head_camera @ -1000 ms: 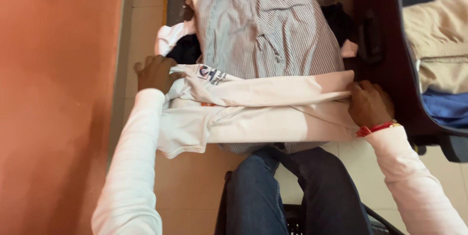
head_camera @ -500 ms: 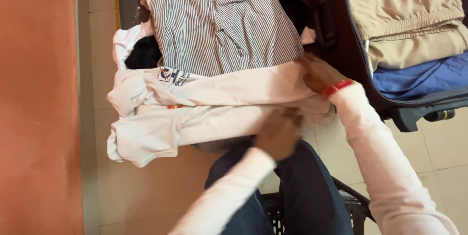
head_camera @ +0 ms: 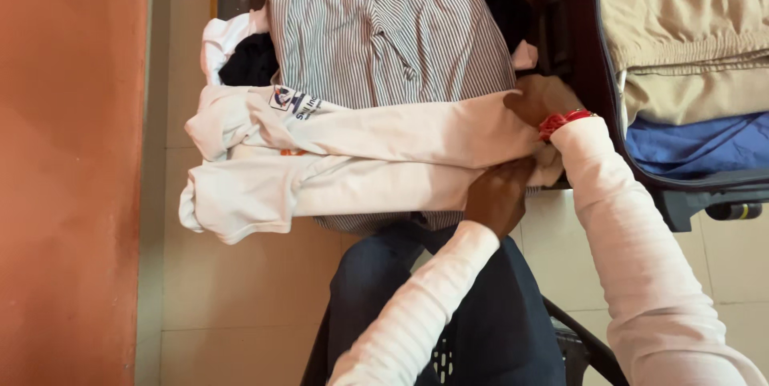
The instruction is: The person folds a pair of tan pants and a white polo shirt, then places them into a black suitcase.
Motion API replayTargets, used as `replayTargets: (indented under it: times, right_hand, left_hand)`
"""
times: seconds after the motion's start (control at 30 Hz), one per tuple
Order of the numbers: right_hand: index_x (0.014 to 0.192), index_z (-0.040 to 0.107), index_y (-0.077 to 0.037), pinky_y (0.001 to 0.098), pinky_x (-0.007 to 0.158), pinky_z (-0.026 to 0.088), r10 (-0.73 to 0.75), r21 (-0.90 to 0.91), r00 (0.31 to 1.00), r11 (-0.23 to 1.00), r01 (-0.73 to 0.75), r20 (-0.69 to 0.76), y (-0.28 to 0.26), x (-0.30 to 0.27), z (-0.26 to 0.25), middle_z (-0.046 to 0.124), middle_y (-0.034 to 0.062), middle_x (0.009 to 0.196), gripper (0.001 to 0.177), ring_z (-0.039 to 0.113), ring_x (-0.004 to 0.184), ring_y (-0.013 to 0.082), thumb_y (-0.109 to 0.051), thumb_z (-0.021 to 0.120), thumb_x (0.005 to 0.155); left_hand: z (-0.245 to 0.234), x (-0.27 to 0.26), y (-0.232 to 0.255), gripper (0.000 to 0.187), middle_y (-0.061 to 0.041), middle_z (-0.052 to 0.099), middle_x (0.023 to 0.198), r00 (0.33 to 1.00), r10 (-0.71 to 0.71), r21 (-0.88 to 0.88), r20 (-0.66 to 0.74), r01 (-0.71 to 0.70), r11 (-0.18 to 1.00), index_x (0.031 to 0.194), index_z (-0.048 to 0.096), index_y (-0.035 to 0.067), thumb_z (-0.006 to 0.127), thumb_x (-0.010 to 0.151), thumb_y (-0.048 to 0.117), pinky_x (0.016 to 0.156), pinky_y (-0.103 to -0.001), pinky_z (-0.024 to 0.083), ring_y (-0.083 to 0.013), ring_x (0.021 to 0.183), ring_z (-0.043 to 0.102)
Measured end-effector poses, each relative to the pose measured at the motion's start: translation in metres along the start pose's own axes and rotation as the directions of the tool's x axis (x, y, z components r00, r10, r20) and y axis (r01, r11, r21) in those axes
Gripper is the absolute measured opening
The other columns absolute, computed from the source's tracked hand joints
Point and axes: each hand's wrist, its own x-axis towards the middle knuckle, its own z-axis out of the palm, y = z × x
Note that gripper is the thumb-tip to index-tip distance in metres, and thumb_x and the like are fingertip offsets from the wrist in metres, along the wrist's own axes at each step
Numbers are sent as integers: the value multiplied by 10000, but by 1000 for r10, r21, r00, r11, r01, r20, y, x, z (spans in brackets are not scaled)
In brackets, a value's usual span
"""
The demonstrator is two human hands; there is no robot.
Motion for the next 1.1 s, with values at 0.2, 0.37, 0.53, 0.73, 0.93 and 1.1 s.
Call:
replayTargets:
  times: [0.2, 0.37, 0.53, 0.73, 0.93, 1.1]
  right_hand:
    - [1071, 750, -11, 395, 766, 570, -175, 580, 980, 810, 88, 95, -105, -24, -65, 771, 236, 1017, 359, 728, 899, 334, -340, 624, 997]
    - [1265, 623, -63, 352, 784, 583, -74, 836, 994, 548, -25, 78, -154, -35, -59, 743, 131, 1137, 494, 755, 968, 243, -460, 579, 974]
    - [1286, 656, -9, 388, 857, 567, -38, 558, 990, 823, 110, -138, -117, -23, 18, 748, 176, 1140, 501, 729, 1005, 294, -404, 688, 980]
    - [1307, 536, 10, 359, 738, 609, 45, 864, 997, 499, -71, 55, -107, -13, 69, 743, 168, 1013, 569, 747, 864, 242, -323, 752, 899]
    - [1011, 719, 31, 314, 629, 527, 78, 830, 981, 548, 107, -178, -91, 2, 87, 717, 98, 833, 278, 656, 708, 178, -221, 758, 899]
    - [910, 715, 17, 300, 619, 505, 210, 934, 959, 339, 109, -188, -37, -11, 75, 693, 66, 786, 117, 622, 667, 158, -75, 697, 839]
  left_hand:
    - [-40, -51, -10, 169, -149, 745, 945, 575, -713, -786, -401, 183, 591, 1109, 690, -59, 658, 1012, 77, 715, -309, 532, -224, 815, 677]
    - [-88, -87, -58, 456, -183, 620, 1358, 297, -856, -869, -424, 132, 476, 1370, 534, -11, 553, 1020, 281, 1066, -392, 436, -281, 1234, 592]
    - [-99, -105, -58, 590, -300, 351, 1596, 545, -467, -115, -697, 557, 823, 1446, 422, -50, 646, 969, 217, 1218, -520, 262, -445, 1489, 327]
    - [-67, -90, -44, 598, -179, 422, 1612, 965, -201, 544, -167, 260, 798, 1484, 539, 62, 611, 897, 148, 1239, -560, 221, -359, 1504, 379]
    - [-72, -86, -30, 434, -140, 558, 1515, 966, -89, 444, -245, 193, 875, 1375, 633, 69, 544, 957, 146, 1237, -605, 242, -340, 1464, 463]
    - [-77, -73, 19, 452, -142, 594, 1482, 985, -82, 297, -151, 124, 947, 1372, 627, 96, 590, 921, 112, 1205, -594, 293, -340, 1422, 514]
